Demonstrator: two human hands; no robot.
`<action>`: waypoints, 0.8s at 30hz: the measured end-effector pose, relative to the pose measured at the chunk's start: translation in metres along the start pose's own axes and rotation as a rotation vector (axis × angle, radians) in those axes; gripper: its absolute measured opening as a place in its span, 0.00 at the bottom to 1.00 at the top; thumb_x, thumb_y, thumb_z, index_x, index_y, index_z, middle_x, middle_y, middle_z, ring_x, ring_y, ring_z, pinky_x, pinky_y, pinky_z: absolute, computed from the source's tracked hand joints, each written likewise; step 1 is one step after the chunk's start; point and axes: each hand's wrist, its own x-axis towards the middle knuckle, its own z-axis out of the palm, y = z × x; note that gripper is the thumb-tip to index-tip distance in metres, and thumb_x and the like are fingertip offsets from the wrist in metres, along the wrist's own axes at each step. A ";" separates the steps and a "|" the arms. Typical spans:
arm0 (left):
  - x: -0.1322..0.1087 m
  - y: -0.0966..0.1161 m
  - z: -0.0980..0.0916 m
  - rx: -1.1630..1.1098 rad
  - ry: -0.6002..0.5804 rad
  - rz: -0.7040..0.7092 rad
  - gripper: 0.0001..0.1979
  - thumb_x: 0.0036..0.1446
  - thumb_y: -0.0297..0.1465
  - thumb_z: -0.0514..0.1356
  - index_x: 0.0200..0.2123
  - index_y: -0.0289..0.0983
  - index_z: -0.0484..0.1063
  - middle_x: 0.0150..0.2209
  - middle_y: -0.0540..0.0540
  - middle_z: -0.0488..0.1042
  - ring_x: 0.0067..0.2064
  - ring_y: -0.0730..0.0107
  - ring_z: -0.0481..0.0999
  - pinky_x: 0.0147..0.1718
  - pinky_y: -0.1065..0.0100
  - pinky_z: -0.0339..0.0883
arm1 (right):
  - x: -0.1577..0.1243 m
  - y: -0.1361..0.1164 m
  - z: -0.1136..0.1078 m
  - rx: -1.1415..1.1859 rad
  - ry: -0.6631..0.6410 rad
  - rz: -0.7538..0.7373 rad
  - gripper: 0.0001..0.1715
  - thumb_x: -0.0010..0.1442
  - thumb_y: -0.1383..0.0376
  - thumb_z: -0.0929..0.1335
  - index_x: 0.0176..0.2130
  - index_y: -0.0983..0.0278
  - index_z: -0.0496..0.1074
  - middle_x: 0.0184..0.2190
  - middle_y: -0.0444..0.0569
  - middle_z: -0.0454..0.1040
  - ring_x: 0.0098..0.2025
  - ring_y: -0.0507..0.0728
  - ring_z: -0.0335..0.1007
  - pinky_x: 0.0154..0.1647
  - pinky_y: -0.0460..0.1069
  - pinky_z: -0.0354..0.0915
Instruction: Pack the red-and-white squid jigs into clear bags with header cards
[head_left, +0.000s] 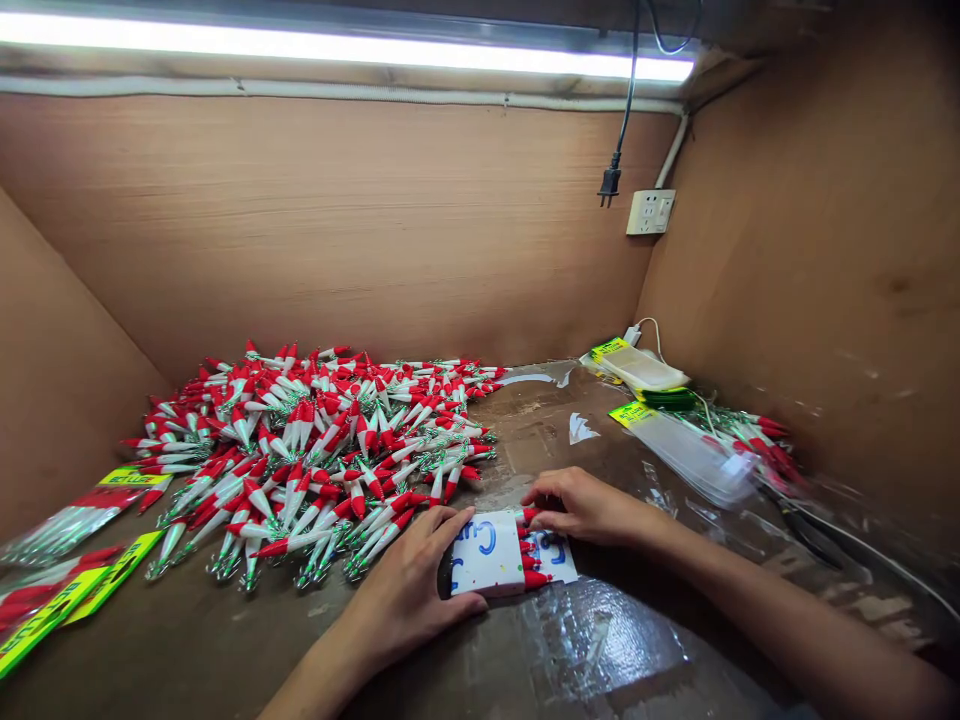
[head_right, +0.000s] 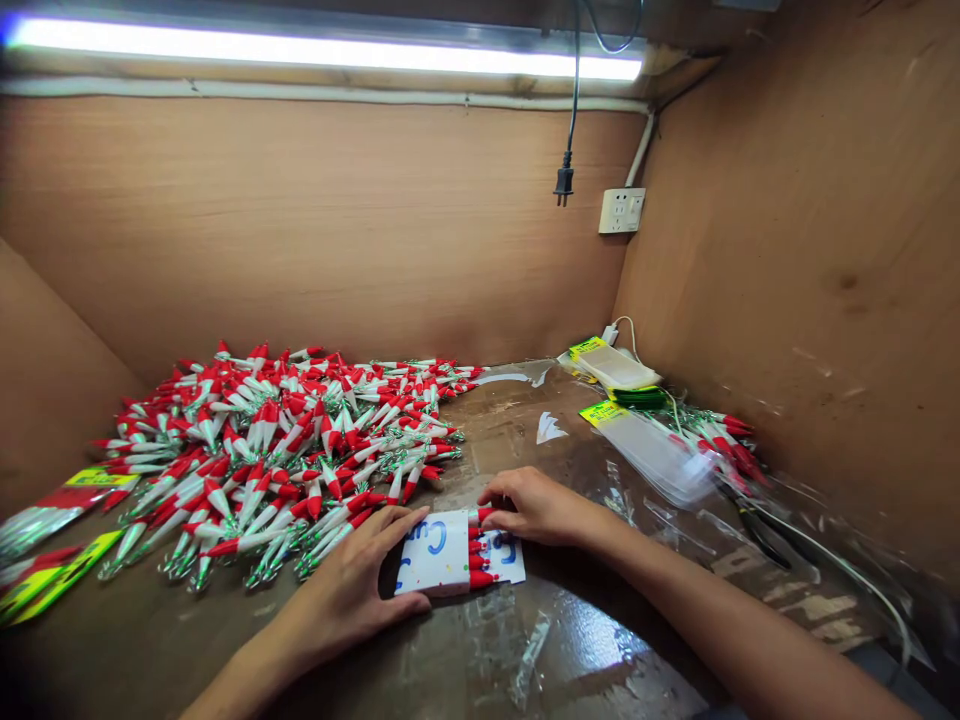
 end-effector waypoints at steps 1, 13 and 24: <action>0.000 0.000 0.000 0.001 0.001 -0.001 0.42 0.48 0.35 0.72 0.66 0.47 0.61 0.58 0.42 0.68 0.57 0.52 0.71 0.57 0.54 0.68 | 0.000 0.000 0.000 -0.035 0.013 -0.027 0.14 0.60 0.62 0.72 0.46 0.62 0.79 0.39 0.49 0.81 0.37 0.56 0.75 0.38 0.46 0.65; -0.001 0.003 0.005 0.010 0.019 -0.006 0.42 0.48 0.36 0.72 0.66 0.47 0.61 0.57 0.41 0.68 0.55 0.52 0.72 0.54 0.54 0.70 | 0.007 0.000 0.014 0.058 0.111 -0.017 0.12 0.63 0.63 0.69 0.46 0.62 0.78 0.38 0.48 0.82 0.37 0.56 0.78 0.39 0.46 0.68; 0.001 0.009 0.008 0.045 0.059 0.019 0.42 0.52 0.41 0.70 0.67 0.50 0.57 0.61 0.41 0.66 0.58 0.48 0.70 0.56 0.50 0.67 | -0.026 0.066 -0.094 -0.631 0.391 0.954 0.17 0.60 0.61 0.70 0.45 0.69 0.80 0.43 0.69 0.79 0.49 0.69 0.77 0.47 0.55 0.68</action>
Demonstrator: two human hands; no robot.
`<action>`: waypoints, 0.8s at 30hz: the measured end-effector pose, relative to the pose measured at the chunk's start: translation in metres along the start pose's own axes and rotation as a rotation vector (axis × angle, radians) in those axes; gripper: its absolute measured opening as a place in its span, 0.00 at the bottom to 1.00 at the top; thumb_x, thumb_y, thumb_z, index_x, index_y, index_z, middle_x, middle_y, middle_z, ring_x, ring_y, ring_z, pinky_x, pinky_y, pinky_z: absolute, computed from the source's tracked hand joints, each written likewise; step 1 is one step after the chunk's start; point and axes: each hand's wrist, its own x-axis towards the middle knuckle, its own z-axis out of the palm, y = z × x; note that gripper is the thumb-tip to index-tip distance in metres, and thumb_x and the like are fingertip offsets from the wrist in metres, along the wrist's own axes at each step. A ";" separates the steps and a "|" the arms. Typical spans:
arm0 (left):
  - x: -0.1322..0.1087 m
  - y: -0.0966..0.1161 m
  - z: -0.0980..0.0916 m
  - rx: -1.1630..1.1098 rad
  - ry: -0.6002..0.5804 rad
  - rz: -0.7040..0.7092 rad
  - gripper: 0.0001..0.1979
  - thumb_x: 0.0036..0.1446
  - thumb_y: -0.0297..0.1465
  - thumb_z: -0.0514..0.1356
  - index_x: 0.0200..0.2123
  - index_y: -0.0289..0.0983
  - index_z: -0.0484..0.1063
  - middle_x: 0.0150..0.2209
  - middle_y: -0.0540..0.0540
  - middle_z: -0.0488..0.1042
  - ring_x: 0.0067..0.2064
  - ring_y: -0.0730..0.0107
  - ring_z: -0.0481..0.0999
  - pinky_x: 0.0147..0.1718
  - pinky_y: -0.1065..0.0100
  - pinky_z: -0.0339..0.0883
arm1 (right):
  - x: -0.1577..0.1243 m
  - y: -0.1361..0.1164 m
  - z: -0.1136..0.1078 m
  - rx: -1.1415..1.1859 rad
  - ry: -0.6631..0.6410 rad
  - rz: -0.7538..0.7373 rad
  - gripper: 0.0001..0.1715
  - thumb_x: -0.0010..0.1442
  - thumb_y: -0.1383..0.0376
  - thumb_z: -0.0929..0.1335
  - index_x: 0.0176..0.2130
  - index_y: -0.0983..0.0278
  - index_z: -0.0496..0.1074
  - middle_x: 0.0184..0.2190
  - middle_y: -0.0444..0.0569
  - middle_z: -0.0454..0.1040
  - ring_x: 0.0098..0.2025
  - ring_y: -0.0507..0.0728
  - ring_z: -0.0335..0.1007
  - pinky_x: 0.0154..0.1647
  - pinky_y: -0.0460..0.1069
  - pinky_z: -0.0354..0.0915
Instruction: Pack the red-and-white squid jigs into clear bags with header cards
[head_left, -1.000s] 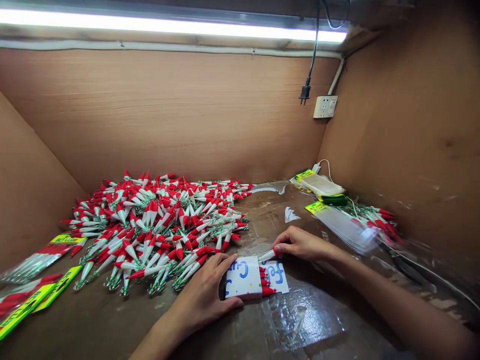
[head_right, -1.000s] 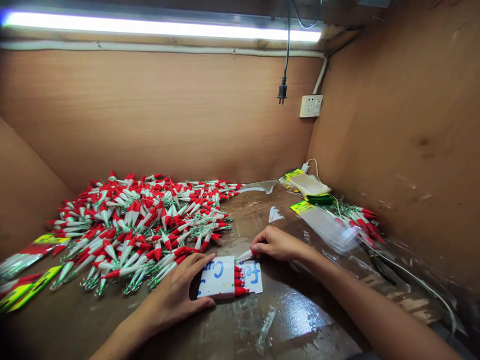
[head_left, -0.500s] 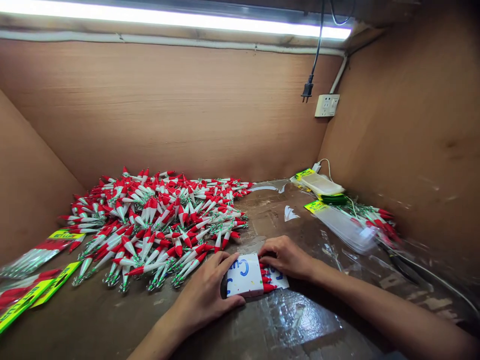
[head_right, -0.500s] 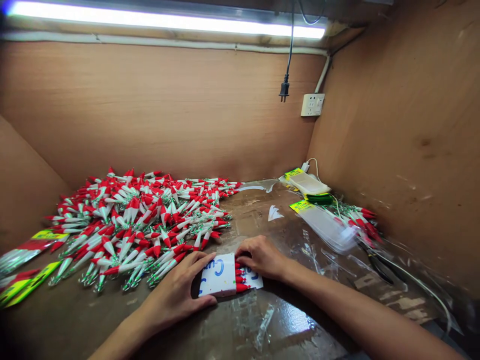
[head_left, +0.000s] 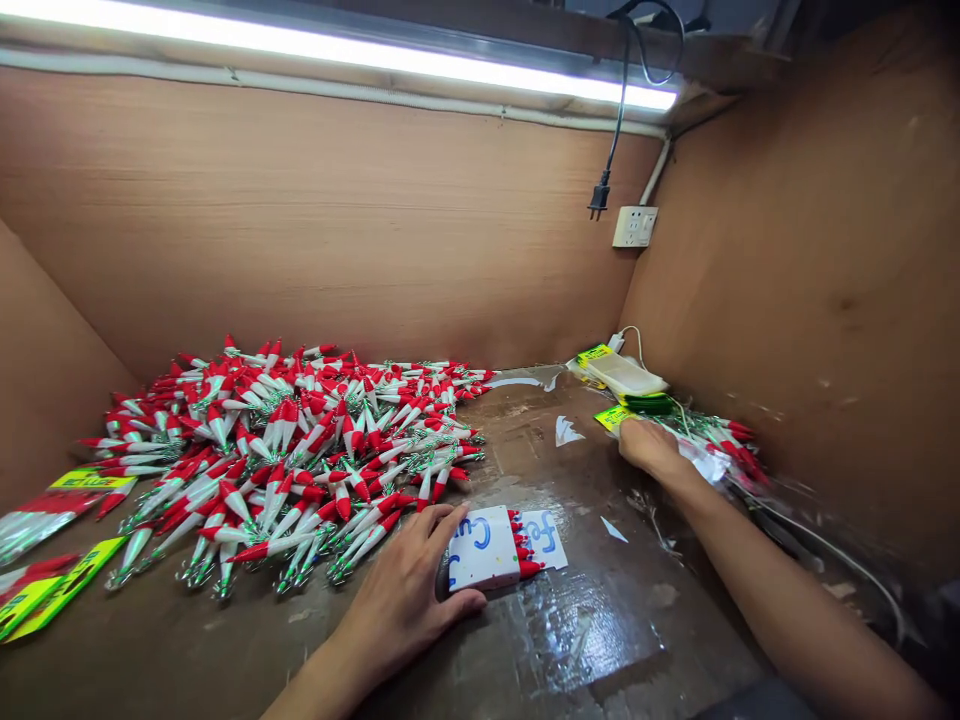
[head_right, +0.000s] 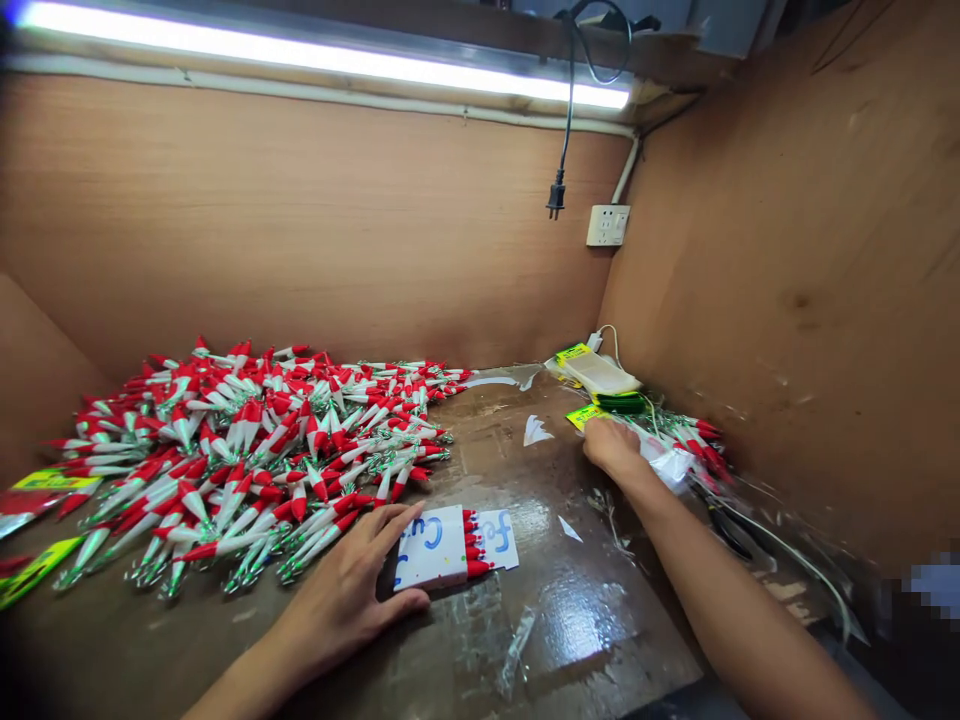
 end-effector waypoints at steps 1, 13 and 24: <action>0.000 0.000 -0.001 -0.003 0.004 0.010 0.41 0.53 0.40 0.69 0.68 0.51 0.57 0.61 0.41 0.66 0.59 0.48 0.69 0.56 0.50 0.67 | 0.002 0.001 0.001 -0.010 0.007 0.030 0.17 0.60 0.61 0.70 0.45 0.68 0.80 0.44 0.69 0.79 0.49 0.69 0.77 0.47 0.56 0.68; -0.005 0.005 -0.015 -0.054 0.110 0.047 0.36 0.59 0.39 0.66 0.68 0.49 0.57 0.62 0.41 0.65 0.61 0.50 0.66 0.60 0.48 0.65 | -0.001 0.004 -0.027 0.128 0.154 0.041 0.17 0.63 0.61 0.66 0.43 0.69 0.80 0.43 0.68 0.80 0.49 0.71 0.76 0.46 0.59 0.68; 0.005 0.007 -0.026 -0.982 0.106 -0.196 0.40 0.47 0.50 0.71 0.59 0.36 0.69 0.46 0.38 0.79 0.44 0.55 0.80 0.43 0.59 0.74 | -0.110 -0.144 -0.037 1.059 -0.987 -0.832 0.22 0.57 0.50 0.74 0.41 0.66 0.78 0.32 0.49 0.80 0.28 0.52 0.74 0.28 0.45 0.67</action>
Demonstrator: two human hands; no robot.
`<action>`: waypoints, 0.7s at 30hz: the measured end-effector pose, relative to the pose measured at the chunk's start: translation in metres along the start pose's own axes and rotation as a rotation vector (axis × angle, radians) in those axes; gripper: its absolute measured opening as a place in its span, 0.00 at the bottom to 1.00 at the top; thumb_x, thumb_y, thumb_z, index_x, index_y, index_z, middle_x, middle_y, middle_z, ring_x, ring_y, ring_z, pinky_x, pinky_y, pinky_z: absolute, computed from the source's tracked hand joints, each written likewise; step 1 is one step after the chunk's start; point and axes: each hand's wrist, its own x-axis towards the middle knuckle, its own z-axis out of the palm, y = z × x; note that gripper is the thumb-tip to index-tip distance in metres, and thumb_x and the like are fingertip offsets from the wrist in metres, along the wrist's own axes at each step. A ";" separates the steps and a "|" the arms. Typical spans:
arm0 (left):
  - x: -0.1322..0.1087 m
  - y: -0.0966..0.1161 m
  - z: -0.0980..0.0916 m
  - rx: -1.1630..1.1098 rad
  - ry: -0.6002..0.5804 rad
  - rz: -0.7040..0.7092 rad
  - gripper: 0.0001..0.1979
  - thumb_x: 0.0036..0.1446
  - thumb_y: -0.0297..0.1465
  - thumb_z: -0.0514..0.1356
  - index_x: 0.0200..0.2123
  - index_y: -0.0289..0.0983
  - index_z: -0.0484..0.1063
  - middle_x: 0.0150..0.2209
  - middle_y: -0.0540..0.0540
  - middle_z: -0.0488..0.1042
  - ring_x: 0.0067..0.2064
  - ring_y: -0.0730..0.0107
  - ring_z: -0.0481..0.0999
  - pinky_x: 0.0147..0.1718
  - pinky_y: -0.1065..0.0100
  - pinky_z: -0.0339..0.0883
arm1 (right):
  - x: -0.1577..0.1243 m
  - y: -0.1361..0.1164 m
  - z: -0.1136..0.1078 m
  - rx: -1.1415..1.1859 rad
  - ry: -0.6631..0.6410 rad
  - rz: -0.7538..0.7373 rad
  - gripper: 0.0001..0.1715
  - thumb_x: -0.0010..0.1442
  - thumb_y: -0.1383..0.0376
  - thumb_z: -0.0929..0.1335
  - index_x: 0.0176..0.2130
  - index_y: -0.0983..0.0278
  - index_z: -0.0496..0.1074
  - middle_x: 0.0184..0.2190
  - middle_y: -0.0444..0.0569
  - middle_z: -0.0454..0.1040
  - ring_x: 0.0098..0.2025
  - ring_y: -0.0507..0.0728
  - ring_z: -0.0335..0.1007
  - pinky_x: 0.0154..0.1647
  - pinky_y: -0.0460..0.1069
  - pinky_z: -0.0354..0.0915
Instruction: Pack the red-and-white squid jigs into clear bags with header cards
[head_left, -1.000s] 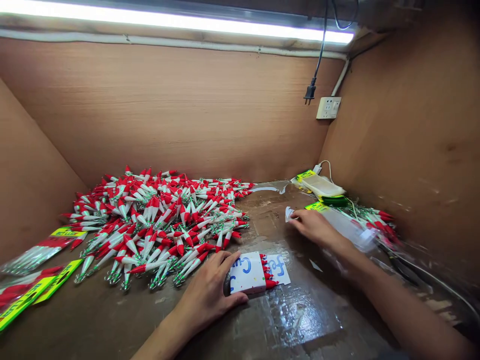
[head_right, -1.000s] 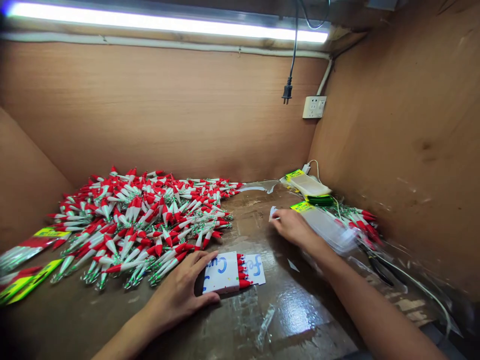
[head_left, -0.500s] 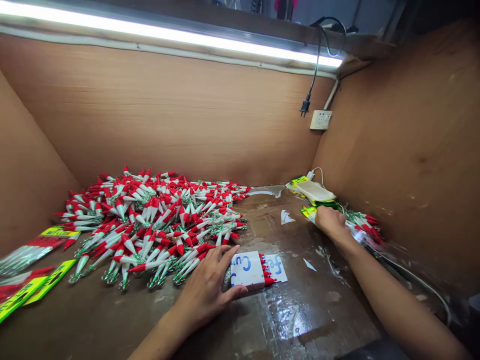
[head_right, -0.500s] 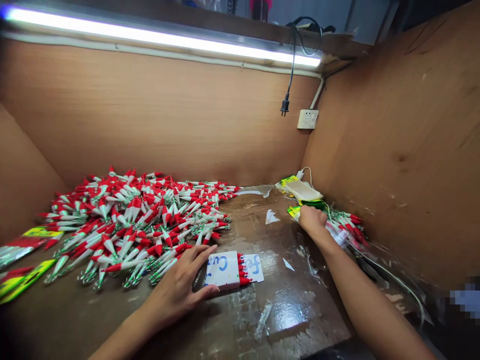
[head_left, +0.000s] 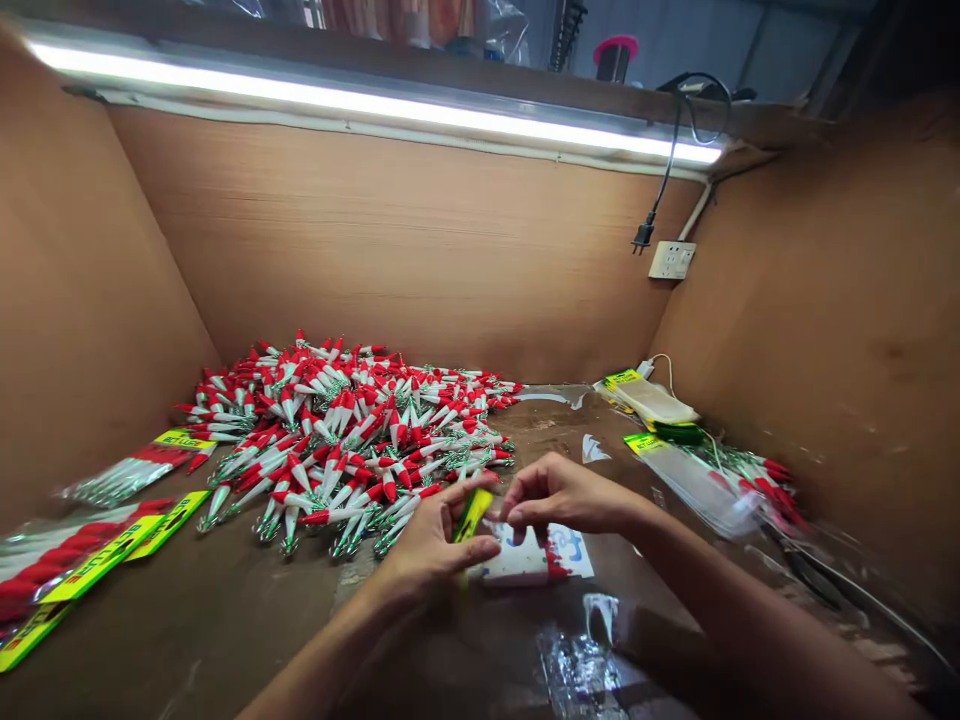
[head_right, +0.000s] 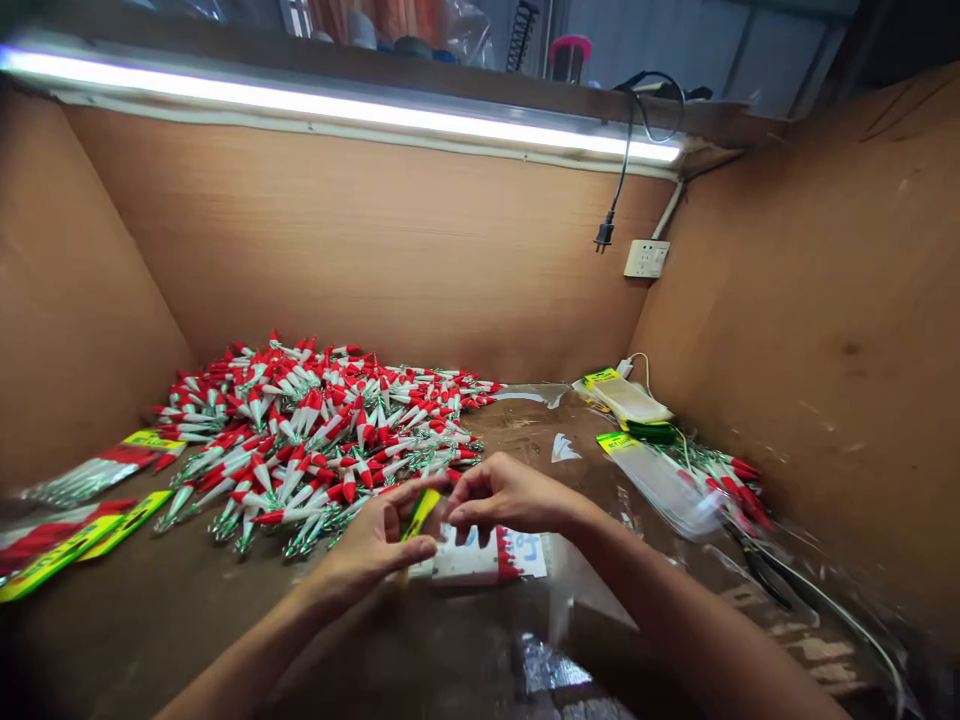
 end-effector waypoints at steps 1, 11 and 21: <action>0.001 0.001 -0.003 -0.007 0.043 -0.055 0.32 0.48 0.50 0.71 0.50 0.34 0.76 0.38 0.41 0.80 0.37 0.60 0.80 0.37 0.63 0.73 | 0.005 -0.002 0.002 0.022 0.004 -0.003 0.24 0.57 0.50 0.74 0.44 0.65 0.78 0.33 0.49 0.80 0.29 0.52 0.74 0.29 0.45 0.68; 0.001 0.021 -0.032 0.077 0.066 -0.099 0.32 0.49 0.41 0.73 0.57 0.39 0.71 0.49 0.40 0.78 0.49 0.56 0.78 0.47 0.59 0.72 | -0.009 0.038 -0.021 0.109 0.243 0.004 0.20 0.46 0.57 0.80 0.34 0.68 0.80 0.28 0.47 0.79 0.29 0.51 0.72 0.33 0.46 0.66; -0.001 0.029 -0.034 0.225 0.027 -0.028 0.39 0.49 0.40 0.73 0.63 0.43 0.65 0.54 0.39 0.75 0.56 0.54 0.74 0.53 0.57 0.68 | 0.005 0.054 0.011 0.045 0.291 0.068 0.23 0.51 0.50 0.77 0.30 0.68 0.77 0.20 0.44 0.74 0.20 0.50 0.64 0.23 0.45 0.59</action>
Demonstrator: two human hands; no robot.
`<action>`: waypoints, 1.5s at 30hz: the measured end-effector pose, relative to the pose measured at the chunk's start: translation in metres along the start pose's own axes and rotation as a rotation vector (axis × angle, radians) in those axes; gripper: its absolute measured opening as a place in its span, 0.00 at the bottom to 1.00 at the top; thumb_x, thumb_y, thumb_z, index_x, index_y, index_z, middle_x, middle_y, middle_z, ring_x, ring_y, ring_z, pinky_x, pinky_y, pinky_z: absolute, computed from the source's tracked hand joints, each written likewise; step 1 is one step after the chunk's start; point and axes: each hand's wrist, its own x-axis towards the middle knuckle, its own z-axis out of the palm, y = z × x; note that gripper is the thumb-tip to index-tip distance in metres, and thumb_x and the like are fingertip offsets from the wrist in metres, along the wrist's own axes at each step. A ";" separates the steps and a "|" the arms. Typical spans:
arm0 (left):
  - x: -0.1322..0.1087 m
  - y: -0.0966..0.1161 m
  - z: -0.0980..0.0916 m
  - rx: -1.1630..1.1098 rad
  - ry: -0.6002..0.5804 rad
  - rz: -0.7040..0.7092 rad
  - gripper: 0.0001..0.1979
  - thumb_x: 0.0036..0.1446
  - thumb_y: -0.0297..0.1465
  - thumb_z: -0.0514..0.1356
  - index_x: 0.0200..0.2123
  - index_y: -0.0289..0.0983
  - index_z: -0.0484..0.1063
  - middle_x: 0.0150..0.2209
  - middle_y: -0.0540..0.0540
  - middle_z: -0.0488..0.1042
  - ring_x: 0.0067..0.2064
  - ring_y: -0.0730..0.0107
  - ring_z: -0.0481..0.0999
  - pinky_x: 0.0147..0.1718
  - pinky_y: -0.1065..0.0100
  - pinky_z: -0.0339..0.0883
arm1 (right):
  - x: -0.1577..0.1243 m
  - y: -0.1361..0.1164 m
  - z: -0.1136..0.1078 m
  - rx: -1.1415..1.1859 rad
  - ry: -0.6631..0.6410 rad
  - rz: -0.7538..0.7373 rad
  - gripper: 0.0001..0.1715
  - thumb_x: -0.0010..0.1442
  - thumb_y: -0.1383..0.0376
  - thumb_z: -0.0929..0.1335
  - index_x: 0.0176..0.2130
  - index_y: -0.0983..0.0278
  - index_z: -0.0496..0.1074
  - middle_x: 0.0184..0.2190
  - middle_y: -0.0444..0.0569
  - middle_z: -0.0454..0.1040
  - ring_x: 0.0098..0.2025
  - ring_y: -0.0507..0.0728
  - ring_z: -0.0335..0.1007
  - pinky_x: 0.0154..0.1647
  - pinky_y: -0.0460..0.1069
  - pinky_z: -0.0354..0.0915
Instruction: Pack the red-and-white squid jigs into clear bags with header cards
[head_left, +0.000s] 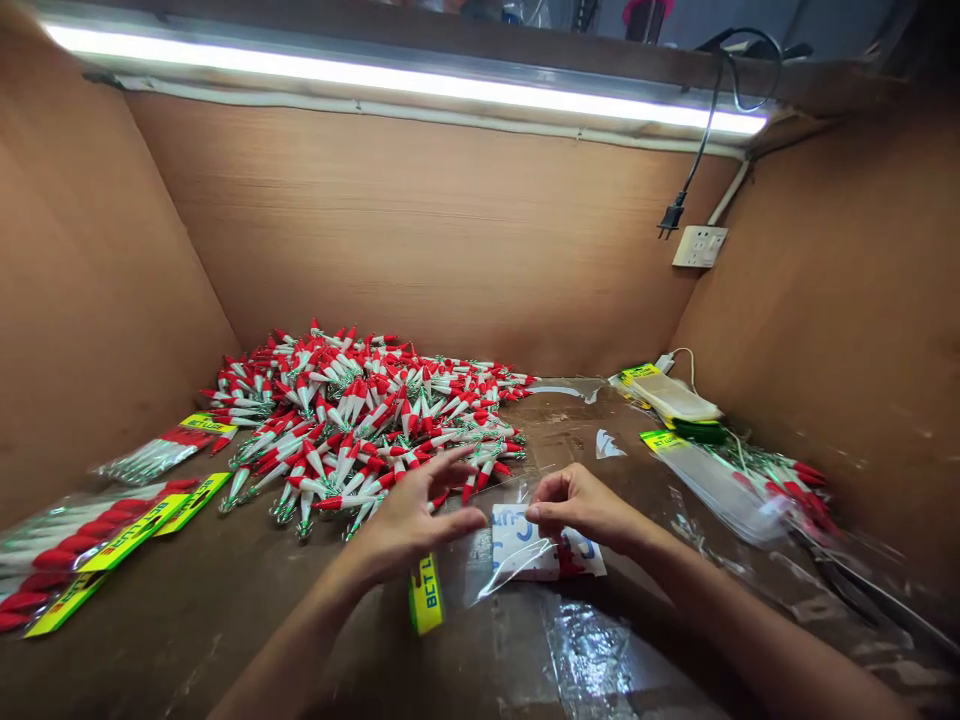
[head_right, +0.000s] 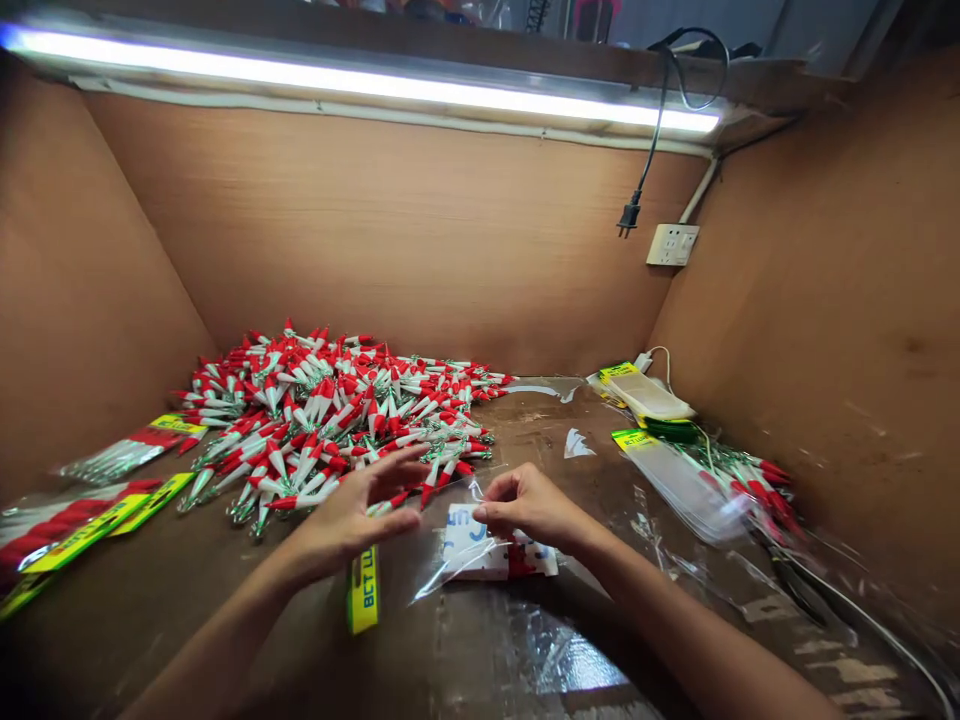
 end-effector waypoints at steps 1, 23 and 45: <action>0.000 -0.005 0.005 0.052 -0.042 -0.017 0.35 0.47 0.39 0.74 0.58 0.41 0.70 0.49 0.41 0.78 0.51 0.55 0.76 0.49 0.60 0.70 | 0.000 0.001 0.002 -0.002 0.003 0.000 0.24 0.50 0.49 0.77 0.30 0.68 0.77 0.21 0.45 0.74 0.20 0.50 0.64 0.22 0.45 0.60; -0.006 -0.014 0.010 0.793 0.315 0.329 0.12 0.69 0.38 0.57 0.37 0.43 0.79 0.34 0.50 0.82 0.33 0.68 0.80 0.36 0.71 0.65 | -0.041 -0.023 0.031 -0.903 -0.261 -0.425 0.26 0.61 0.69 0.66 0.58 0.57 0.67 0.55 0.50 0.72 0.65 0.62 0.56 0.71 0.64 0.39; -0.015 -0.017 0.039 1.043 0.162 0.598 0.09 0.69 0.29 0.56 0.41 0.41 0.77 0.38 0.46 0.81 0.44 0.59 0.80 0.47 0.58 0.66 | -0.158 0.082 -0.033 -1.219 0.758 0.113 0.39 0.61 0.49 0.67 0.66 0.58 0.57 0.62 0.61 0.65 0.55 0.74 0.70 0.53 0.68 0.66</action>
